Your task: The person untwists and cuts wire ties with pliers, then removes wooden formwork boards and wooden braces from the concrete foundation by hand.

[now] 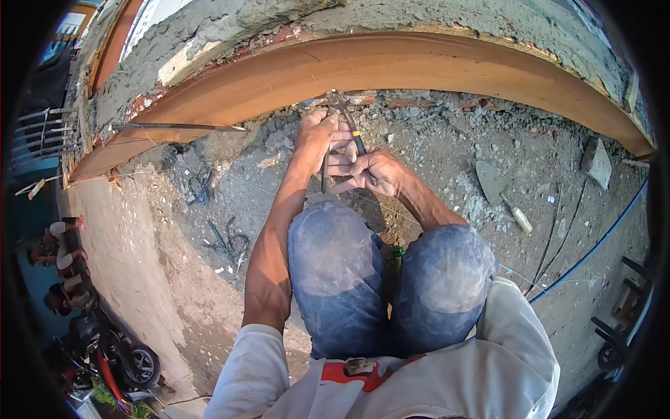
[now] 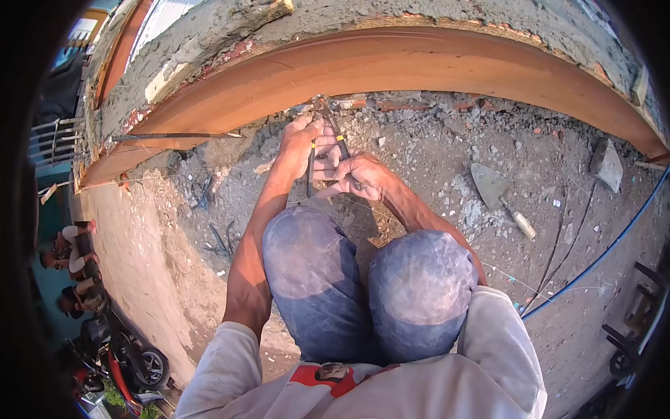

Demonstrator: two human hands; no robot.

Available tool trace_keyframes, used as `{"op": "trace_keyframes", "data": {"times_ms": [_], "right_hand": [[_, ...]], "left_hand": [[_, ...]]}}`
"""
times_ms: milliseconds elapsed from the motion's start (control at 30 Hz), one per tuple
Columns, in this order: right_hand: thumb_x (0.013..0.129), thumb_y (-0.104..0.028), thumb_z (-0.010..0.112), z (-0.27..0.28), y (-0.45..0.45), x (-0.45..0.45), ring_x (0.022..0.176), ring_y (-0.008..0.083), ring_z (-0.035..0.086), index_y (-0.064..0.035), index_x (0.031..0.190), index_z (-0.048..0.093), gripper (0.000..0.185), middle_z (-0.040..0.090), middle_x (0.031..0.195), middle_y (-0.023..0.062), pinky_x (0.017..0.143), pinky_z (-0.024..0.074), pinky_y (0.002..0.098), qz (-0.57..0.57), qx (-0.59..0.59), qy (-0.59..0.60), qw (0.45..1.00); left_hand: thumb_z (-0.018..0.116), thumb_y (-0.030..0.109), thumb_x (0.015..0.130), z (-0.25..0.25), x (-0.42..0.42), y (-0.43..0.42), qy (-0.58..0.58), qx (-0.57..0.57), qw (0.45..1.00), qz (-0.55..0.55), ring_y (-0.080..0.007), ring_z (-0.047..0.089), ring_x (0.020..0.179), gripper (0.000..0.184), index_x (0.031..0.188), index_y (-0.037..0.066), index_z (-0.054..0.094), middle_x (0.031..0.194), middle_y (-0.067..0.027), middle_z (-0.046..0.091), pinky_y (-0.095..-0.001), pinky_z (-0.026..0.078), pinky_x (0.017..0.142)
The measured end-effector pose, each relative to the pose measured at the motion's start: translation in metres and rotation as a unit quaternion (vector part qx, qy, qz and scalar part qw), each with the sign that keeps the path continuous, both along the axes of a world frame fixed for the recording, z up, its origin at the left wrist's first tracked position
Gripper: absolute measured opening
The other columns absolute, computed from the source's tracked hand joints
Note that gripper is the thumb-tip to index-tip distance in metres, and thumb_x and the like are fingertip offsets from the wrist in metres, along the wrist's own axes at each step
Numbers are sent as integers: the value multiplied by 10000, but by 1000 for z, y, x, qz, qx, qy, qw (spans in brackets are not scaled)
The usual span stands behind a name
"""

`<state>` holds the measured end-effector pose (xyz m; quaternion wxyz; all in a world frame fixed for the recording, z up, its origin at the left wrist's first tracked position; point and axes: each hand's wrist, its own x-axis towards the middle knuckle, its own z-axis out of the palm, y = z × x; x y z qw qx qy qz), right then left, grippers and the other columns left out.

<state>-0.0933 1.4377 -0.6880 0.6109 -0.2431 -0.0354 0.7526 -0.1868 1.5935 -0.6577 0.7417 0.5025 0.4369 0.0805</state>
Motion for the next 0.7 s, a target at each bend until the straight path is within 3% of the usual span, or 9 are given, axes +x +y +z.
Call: {"op": "trace_keyframes", "data": {"times_ms": [33,200,367,467,667,700], "right_hand": [[833,156,513,-1,3,-3,1335,445,559,-3,1203,569,407,573,1399,274,1018,479,736,1,7,-15,1000],[847,177,496,-13,11,-18,1274,433,606,-16,1037,534,273,609,1291,260,935,529,741,-39,-37,-27,998],[829,185,527,-12,17,-23,1231,436,630,-28,1024,554,290,632,1253,258,957,561,698,-55,-76,-20,995],[847,162,539,-3,14,-21,1204,420,649,-25,1031,564,264,647,1215,230,977,565,652,-43,-68,-14,997],[839,132,606,-23,13,-5,1181,372,674,-45,982,589,227,673,1179,160,991,572,600,-6,-9,26,1000],[835,127,622,-27,13,-3,1175,361,679,-51,969,593,224,677,1173,144,991,572,599,4,-1,51,999]], "left_hand": [[541,176,1056,-3,1,3,-1,1,1000,-2,-323,699,959,283,1212,-59,540,1099,-207,643,-442,616,804],[587,177,1042,-6,0,9,-6,0,1000,8,-293,653,967,258,1194,-31,589,1057,-169,636,-431,581,799],[578,159,1051,-15,-1,11,-16,-2,1000,10,-278,672,925,241,1210,-21,593,1047,-158,644,-422,584,794],[548,149,1045,-22,-4,10,-29,1,1000,4,-312,707,936,264,1208,-55,584,1075,-188,673,-435,611,817],[522,153,1069,-16,-1,11,-12,-13,1000,-2,-319,708,975,263,1223,-52,578,1116,-206,682,-426,618,762],[522,142,1072,-15,-1,10,-22,-29,999,4,-305,696,915,234,1216,-37,565,1107,-202,674,-408,609,681]]}}
